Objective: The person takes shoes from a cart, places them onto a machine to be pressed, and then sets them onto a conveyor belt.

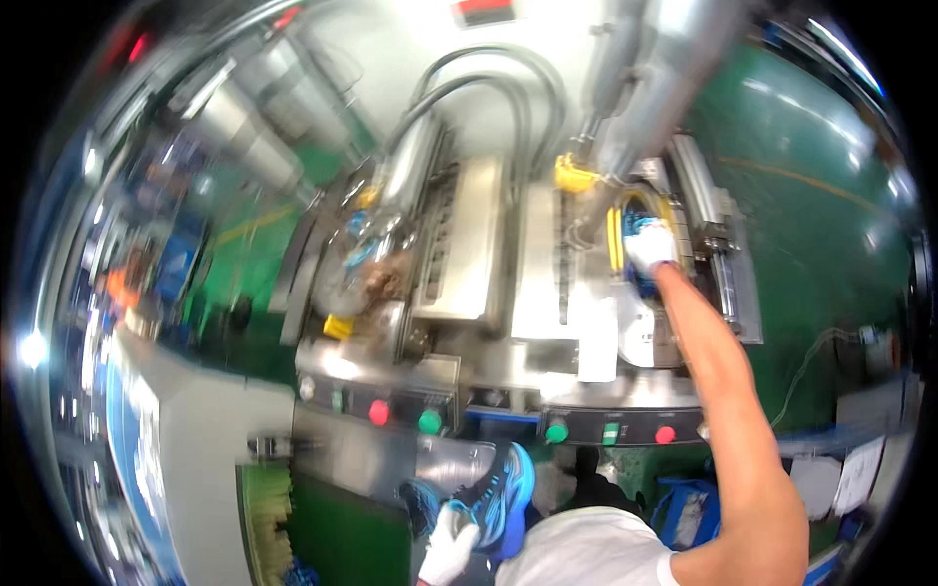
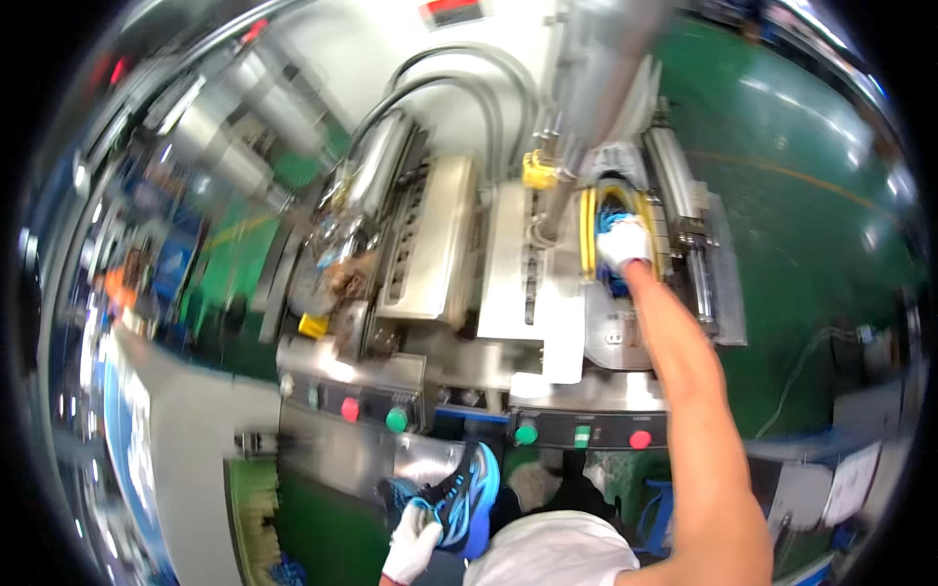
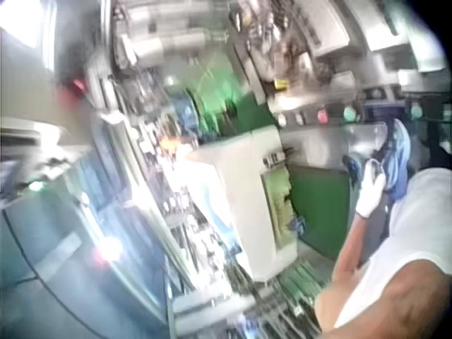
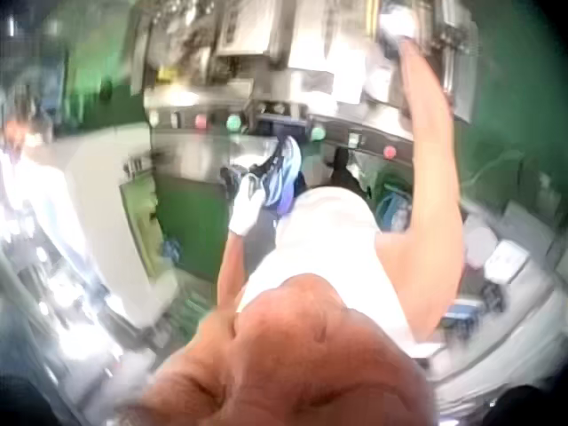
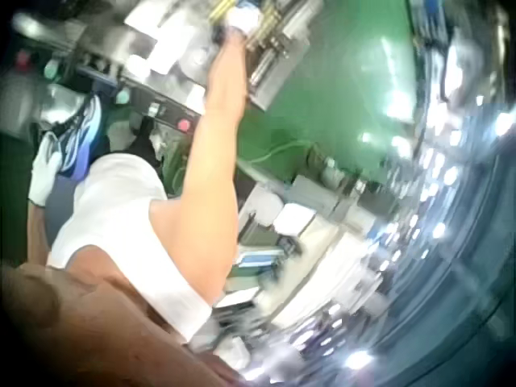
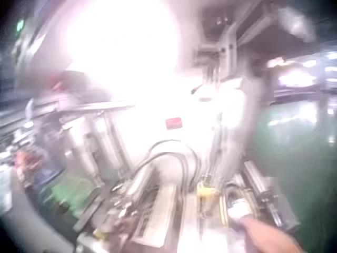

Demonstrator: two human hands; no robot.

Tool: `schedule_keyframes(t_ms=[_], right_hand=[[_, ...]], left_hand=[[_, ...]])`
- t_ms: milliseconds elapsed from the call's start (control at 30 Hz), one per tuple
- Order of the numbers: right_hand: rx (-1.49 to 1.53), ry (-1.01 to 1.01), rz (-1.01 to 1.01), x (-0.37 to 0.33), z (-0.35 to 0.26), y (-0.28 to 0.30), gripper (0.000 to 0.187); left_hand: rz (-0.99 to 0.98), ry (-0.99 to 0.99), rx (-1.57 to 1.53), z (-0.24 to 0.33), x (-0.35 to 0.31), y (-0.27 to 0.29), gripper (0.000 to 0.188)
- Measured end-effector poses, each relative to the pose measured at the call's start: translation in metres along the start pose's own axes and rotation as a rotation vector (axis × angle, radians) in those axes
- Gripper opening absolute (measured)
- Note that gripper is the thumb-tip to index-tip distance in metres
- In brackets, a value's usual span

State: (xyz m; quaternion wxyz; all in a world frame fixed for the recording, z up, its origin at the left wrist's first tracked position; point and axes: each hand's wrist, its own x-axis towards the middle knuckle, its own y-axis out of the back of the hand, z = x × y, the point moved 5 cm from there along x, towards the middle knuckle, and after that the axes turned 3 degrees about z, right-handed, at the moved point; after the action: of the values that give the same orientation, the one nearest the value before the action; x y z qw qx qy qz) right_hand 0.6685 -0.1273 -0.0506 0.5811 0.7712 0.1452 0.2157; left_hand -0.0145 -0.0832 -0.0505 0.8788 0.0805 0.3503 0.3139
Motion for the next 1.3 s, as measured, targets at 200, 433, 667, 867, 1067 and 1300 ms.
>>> schedule_keyframes(t_ms=[200,433,667,867,1067,1300], right_hand=[[0.302,0.04,0.223,0.019,0.138,0.003,0.035],[0.461,0.304,0.233,-0.195,-0.08,0.07,0.074],[-0.206,0.788,-0.164,-0.38,-0.145,-0.051,0.103],[0.711,0.15,-0.874,-0.516,-0.269,-0.082,0.103],[0.229,0.002,-0.53,-0.597,-0.316,-0.172,0.065],[1.291,-0.743,-0.538,-0.582,-0.213,-0.091,0.017]], left_hand=[[0.662,0.0,0.199,-0.109,0.062,-0.037,0.079],[0.762,0.243,0.114,-0.144,0.048,-0.035,0.073],[0.74,-0.337,-0.078,-0.135,0.014,0.006,0.07],[0.766,-0.026,-0.137,-0.191,-0.002,0.05,0.083],[0.673,0.01,-0.077,-0.239,0.058,0.032,0.084],[0.183,-0.054,-0.101,-0.179,0.063,0.05,0.096]])
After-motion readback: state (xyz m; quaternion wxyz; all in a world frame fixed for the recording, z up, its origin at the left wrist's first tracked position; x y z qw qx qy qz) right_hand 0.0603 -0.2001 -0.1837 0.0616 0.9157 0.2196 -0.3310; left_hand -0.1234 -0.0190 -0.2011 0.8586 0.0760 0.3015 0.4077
